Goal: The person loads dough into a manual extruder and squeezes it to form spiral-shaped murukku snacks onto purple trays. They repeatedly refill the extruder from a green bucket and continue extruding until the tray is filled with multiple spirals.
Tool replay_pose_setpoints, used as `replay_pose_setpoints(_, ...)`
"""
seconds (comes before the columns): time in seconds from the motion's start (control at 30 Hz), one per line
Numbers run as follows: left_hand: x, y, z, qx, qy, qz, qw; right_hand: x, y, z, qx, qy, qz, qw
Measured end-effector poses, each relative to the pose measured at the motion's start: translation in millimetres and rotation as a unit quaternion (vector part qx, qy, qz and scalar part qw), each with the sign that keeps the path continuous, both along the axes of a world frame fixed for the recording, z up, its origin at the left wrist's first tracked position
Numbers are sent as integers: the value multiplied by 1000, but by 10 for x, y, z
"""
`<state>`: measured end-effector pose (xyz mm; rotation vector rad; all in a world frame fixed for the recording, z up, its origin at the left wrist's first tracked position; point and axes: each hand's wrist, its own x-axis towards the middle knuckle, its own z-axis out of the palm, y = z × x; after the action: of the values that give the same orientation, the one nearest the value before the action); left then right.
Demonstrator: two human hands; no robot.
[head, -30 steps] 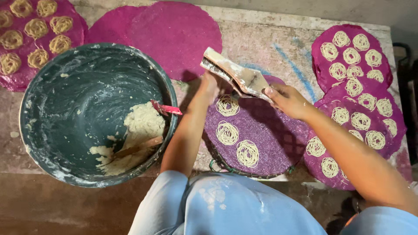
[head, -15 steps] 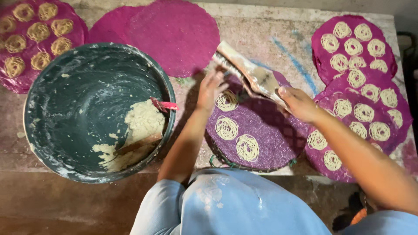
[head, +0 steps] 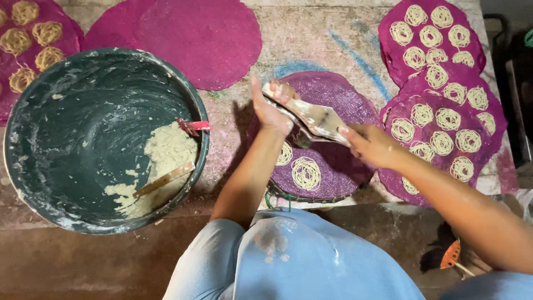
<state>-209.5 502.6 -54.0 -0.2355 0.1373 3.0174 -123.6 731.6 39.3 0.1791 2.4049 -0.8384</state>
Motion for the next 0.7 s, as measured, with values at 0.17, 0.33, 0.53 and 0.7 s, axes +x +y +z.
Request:
replay_pose_setpoints(0.17,-92,198,110,30,1,15,999,-52,100,114,61,96,42,993)
replay_pose_setpoints(0.33,-193,33,191,-15,-21,22,999,-21,-7,28,-32,69,0,997)
replay_pose_setpoints(0.53,-112,329,205,-16,-104,36,994,-32,238,77,69,140,65,986)
replay_pose_setpoints(0.7,-228,266,397,22,-36,-44,998,-74,362,53,-1,153,29,988)
